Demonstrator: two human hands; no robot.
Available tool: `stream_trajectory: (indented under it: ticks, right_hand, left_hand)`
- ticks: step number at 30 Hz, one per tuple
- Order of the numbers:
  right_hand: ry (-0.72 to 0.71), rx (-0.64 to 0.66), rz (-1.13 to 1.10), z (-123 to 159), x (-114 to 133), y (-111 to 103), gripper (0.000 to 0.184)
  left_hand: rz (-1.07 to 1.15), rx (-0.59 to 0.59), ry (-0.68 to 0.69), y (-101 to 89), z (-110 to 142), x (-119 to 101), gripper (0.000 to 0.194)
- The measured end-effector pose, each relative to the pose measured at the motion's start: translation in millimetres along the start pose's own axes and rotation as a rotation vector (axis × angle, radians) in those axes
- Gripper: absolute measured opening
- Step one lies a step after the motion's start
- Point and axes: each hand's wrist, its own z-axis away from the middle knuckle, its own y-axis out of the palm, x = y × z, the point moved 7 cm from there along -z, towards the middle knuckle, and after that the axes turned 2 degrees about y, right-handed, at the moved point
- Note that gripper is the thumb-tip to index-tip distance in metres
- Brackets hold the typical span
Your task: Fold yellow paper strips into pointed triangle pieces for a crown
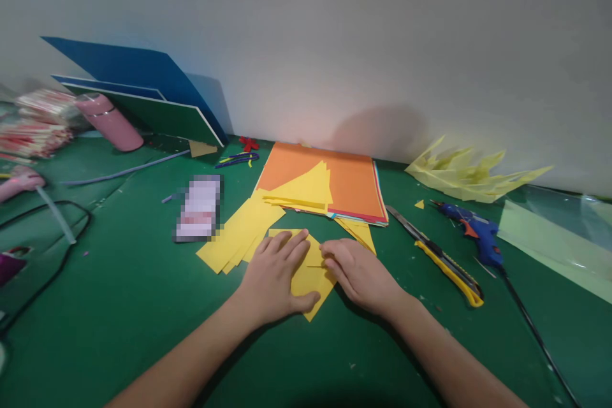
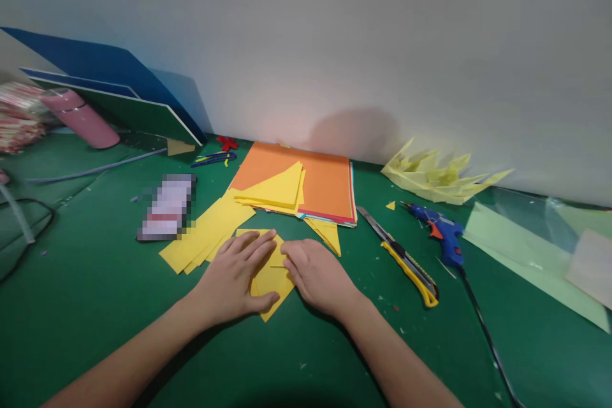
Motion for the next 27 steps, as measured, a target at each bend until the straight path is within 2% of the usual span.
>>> stream_trajectory:
  ticks: [5,9,16,22,27]
  right_hand:
    - [-0.033,-0.047,-0.026,9,-8,-8,0.021]
    - [-0.055,-0.055,-0.052,15,-13,-7,0.021]
    - [0.012,-0.034,-0.067,12,-19,-12,0.016]
    - [-0.098,-0.025,-0.010,13,-11,-18,0.017]
    - [-0.114,-0.024,-0.007,12,-10,-17,0.018]
  left_hand:
    - [0.003,-0.015,0.000,1.6,1,2,0.069]
    - [0.005,-0.010,0.004,2.8,1,2,0.070]
    - [0.004,-0.003,0.002,2.4,1,1,0.070]
    - [0.017,-0.028,0.002,2.7,2,2,0.068]
    - [0.018,-0.019,-0.003,3.8,2,2,0.070]
